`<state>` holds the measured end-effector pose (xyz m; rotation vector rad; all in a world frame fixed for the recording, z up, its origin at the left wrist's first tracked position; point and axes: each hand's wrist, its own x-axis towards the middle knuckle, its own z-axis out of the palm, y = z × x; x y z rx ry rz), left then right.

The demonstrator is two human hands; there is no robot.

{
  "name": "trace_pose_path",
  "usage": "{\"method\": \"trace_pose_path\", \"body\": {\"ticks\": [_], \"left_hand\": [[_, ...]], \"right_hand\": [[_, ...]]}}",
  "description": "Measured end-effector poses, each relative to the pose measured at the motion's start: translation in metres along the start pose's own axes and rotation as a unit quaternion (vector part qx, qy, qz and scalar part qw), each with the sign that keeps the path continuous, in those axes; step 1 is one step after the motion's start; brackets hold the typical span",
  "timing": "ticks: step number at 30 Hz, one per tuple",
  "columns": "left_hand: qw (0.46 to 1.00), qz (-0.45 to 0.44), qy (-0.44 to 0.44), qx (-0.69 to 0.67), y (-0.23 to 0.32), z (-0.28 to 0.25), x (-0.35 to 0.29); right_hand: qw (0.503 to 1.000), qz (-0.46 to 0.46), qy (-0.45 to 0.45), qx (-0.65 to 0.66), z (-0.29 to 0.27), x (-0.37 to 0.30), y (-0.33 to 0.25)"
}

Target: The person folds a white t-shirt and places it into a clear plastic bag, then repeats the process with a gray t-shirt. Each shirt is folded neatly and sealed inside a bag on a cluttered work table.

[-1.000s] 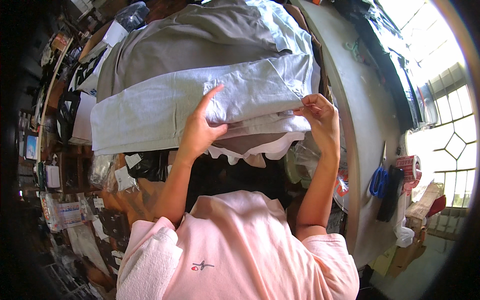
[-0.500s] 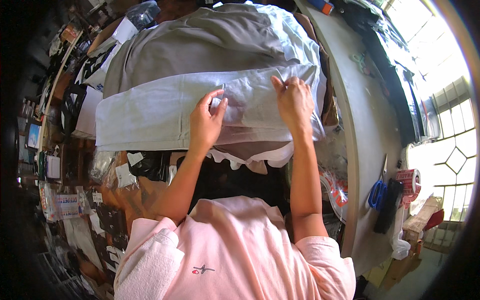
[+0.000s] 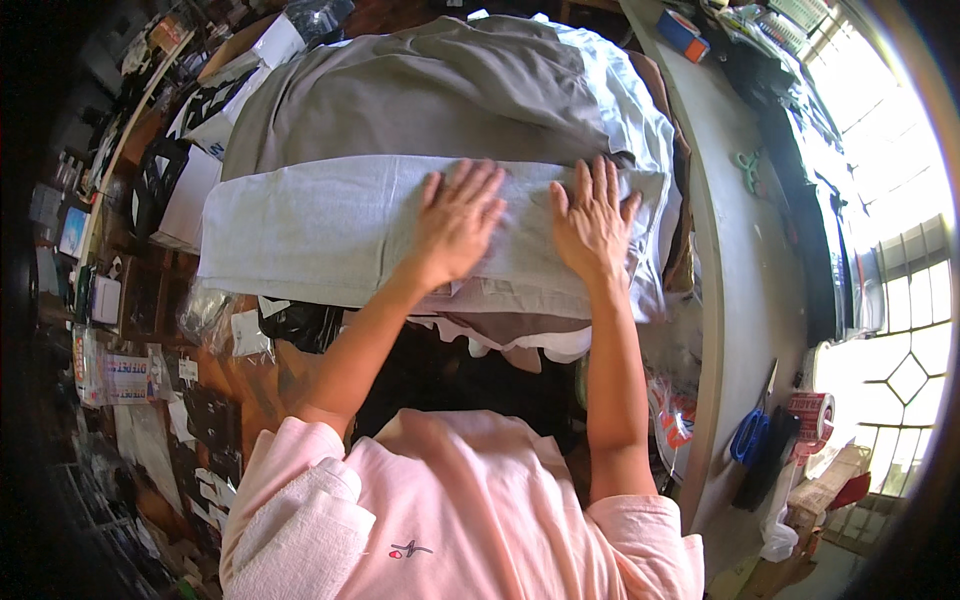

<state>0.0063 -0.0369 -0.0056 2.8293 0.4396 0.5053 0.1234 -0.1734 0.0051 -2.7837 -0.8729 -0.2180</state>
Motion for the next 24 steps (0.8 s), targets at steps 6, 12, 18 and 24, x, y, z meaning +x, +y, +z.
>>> {"method": "trace_pose_path", "body": {"ticks": [6,12,18,24], "left_hand": [[0.977,-0.056,0.050,0.202,-0.127,-0.047,-0.030],[0.958,-0.206,0.093,0.179,-0.282,-0.085,-0.086],[0.913,-0.380,0.060,0.132,-0.338,-0.118,-0.098],[0.822,-0.492,0.106,-0.267,-0.448,-0.116,-0.133]], "right_hand": [[0.999,0.041,-0.029,0.019,-0.001,-0.004,0.020],[0.999,0.025,-0.020,0.020,-0.001,-0.006,0.023],[1.000,0.013,-0.010,0.005,0.013,0.000,0.044],[0.999,0.007,-0.015,-0.031,0.016,0.007,0.038]]}}
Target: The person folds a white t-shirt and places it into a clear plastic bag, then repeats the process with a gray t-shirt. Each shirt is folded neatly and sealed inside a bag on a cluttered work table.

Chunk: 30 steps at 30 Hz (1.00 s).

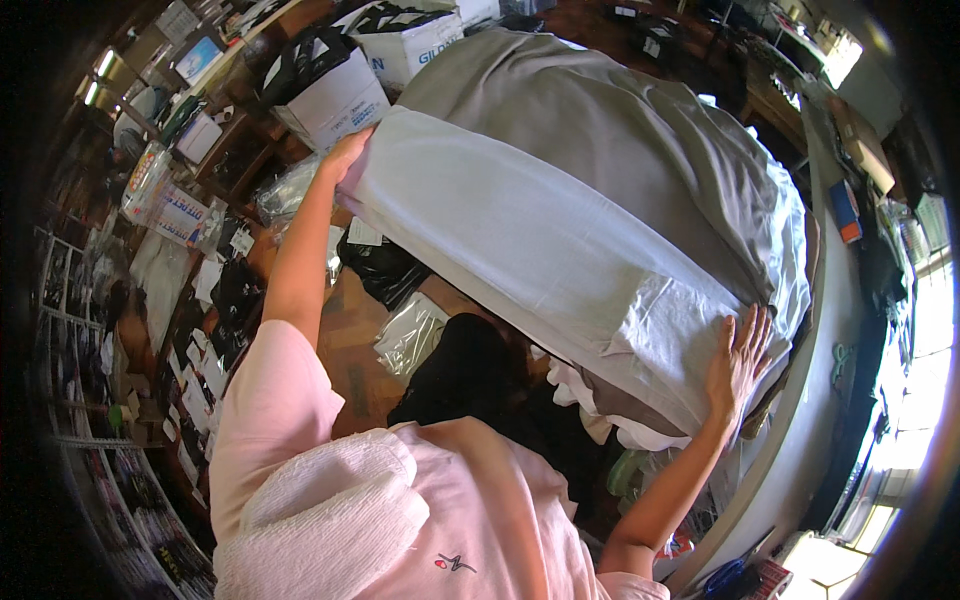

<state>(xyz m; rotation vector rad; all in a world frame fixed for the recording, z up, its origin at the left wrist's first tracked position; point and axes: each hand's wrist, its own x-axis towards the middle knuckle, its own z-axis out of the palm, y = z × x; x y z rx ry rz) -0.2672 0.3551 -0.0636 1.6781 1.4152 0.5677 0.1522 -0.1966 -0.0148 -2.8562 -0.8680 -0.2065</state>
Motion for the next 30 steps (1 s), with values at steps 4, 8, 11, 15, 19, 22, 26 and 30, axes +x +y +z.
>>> {"method": "trace_pose_path", "body": {"ticks": [4,8,11,15,19,22,26,30], "left_hand": [[0.998,0.015,0.020,-0.066,0.010,0.000,0.007],[0.976,0.159,0.148,0.027,0.009,0.003,-0.002],[0.938,0.271,0.189,0.101,0.019,0.001,-0.011],[0.890,0.428,0.120,0.098,0.052,0.001,-0.021],[0.911,0.367,-0.020,0.184,0.075,0.011,0.004],[0.923,0.296,-0.087,0.231,0.082,0.000,0.017],[0.956,0.227,-0.097,0.158,0.082,-0.002,0.010],[0.985,0.044,-0.133,0.098,0.050,-0.036,-0.006]], "right_hand": [[1.000,0.021,0.000,0.017,-0.005,-0.002,-0.001],[1.000,0.023,-0.006,0.020,-0.008,-0.006,-0.004],[1.000,0.029,-0.008,0.003,-0.011,-0.006,-0.010],[0.999,0.031,-0.017,-0.015,-0.017,-0.006,-0.017],[0.999,0.026,-0.013,-0.020,-0.014,-0.004,-0.011],[0.999,0.026,-0.024,-0.004,-0.019,-0.007,-0.016],[0.999,0.028,-0.021,-0.018,-0.018,-0.010,-0.015],[1.000,0.018,-0.015,-0.011,-0.017,-0.009,-0.019]]}}
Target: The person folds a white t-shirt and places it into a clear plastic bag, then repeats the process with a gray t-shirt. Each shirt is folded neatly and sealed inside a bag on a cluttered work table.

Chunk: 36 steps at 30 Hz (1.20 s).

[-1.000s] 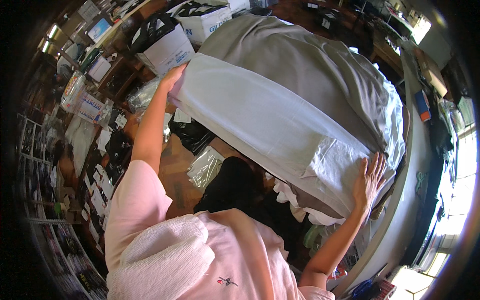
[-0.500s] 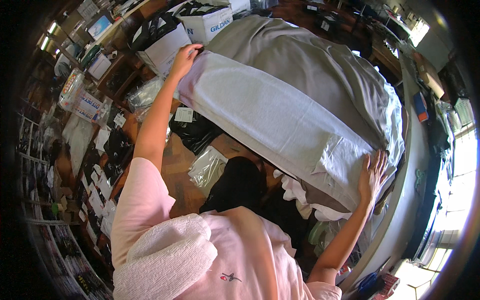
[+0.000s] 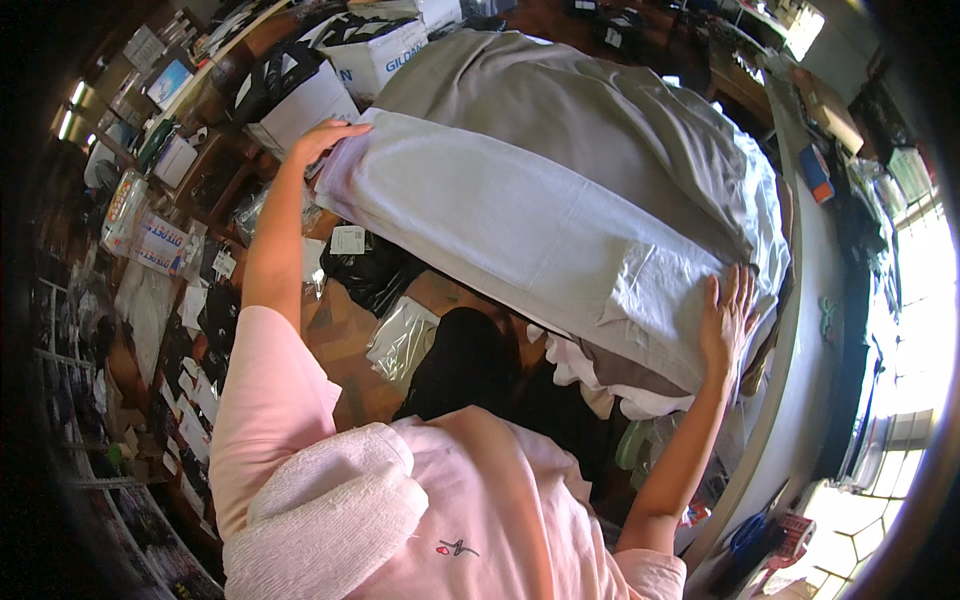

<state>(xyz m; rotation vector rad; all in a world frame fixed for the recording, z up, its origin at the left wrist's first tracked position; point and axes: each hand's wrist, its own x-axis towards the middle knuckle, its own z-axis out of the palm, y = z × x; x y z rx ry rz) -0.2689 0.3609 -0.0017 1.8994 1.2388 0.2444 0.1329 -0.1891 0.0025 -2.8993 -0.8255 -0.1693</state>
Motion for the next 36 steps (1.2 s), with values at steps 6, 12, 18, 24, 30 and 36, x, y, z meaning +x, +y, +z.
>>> {"method": "trace_pose_path", "body": {"ticks": [6,12,18,24,30,36], "left_hand": [[0.989,-0.002,-0.057,-0.134,0.009,0.002,-0.058],[0.978,0.021,-0.084,-0.191,0.026,-0.001,-0.098],[0.967,0.156,-0.061,-0.193,0.112,0.037,-0.148],[0.888,0.320,-0.310,-0.117,0.174,0.117,-0.177],[0.885,0.417,0.153,0.136,0.127,0.170,-0.119],[0.897,0.351,0.239,0.126,0.124,0.196,-0.092]], "right_hand": [[0.974,0.044,0.107,-0.196,-0.022,-0.024,-0.046],[0.961,-0.250,0.037,0.114,-0.004,-0.099,-0.187],[0.889,-0.386,0.100,0.224,0.030,-0.123,-0.255],[0.622,-0.056,-0.179,0.760,-0.011,-0.069,-0.240],[0.862,-0.042,-0.028,0.504,-0.008,-0.059,-0.211],[0.935,-0.068,0.085,0.337,-0.009,-0.062,-0.211]]}}
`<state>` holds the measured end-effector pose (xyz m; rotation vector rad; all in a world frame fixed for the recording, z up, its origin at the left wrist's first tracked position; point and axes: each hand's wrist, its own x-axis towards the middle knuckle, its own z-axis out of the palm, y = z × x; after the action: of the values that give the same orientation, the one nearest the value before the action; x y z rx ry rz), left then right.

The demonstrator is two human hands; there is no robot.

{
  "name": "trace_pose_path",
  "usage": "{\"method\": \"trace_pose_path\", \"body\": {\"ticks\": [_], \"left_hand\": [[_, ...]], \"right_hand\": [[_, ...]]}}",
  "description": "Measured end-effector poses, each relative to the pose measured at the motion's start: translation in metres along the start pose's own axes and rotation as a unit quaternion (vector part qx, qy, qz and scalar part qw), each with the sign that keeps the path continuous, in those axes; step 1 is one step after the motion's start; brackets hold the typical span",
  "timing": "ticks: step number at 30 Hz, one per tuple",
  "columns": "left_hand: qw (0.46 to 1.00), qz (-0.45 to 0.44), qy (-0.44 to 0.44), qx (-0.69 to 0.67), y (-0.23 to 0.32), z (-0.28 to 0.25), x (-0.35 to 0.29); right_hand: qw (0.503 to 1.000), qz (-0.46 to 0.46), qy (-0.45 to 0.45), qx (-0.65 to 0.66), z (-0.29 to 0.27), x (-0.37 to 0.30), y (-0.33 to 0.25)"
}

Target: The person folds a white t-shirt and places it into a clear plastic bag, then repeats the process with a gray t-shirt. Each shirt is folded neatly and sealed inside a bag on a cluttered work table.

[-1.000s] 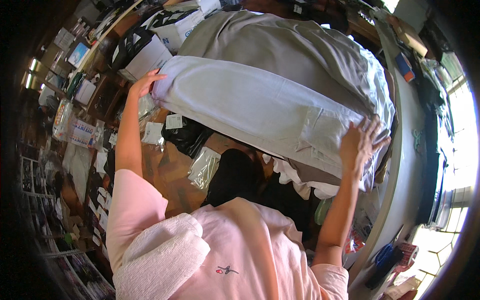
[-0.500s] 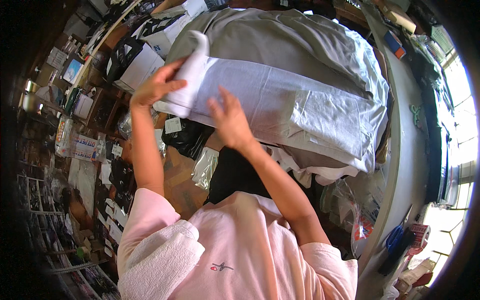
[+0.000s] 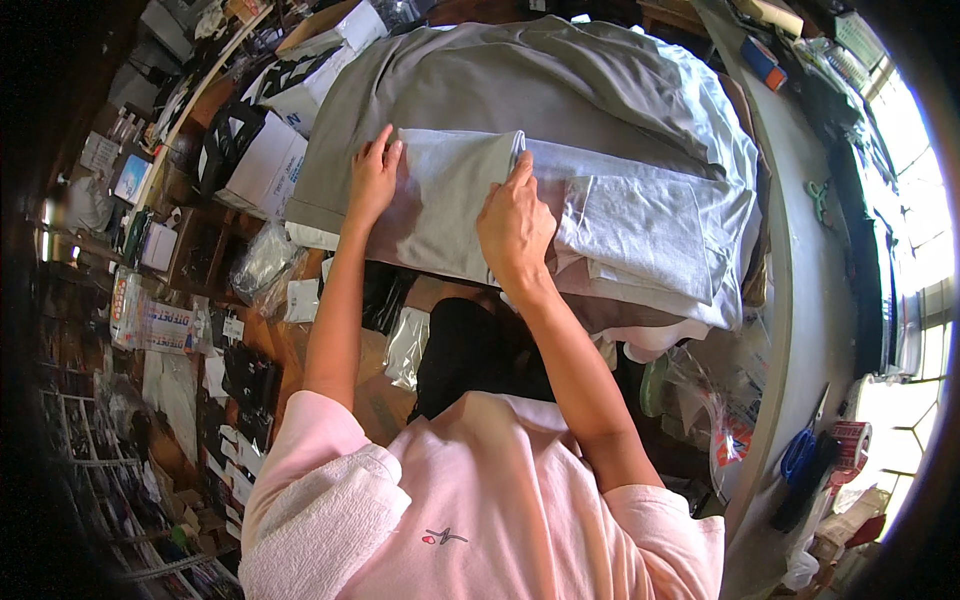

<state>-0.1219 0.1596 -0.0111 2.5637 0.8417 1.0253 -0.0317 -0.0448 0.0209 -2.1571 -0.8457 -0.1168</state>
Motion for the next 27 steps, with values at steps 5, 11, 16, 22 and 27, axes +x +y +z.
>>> {"method": "trace_pose_path", "body": {"ticks": [5,11,16,22,27], "left_hand": [[0.995,0.002,-0.056,-0.081,-0.014,0.007,0.028],[0.991,-0.083,-0.044,-0.094,-0.005,0.008,0.024],[0.978,-0.159,-0.129,-0.040,0.020,-0.034,-0.024],[0.865,-0.292,-0.236,-0.334,0.037,-0.086,-0.025],[0.869,-0.269,-0.200,-0.363,0.063,-0.115,0.016]], "right_hand": [[0.999,-0.012,-0.011,-0.039,0.004,0.000,0.004],[0.990,-0.022,-0.015,-0.139,0.006,-0.001,0.005],[0.973,-0.141,0.092,-0.158,0.002,-0.017,0.012],[0.983,-0.150,0.020,-0.102,0.017,-0.026,0.020],[0.989,-0.146,0.019,0.029,0.027,-0.015,0.004]]}}
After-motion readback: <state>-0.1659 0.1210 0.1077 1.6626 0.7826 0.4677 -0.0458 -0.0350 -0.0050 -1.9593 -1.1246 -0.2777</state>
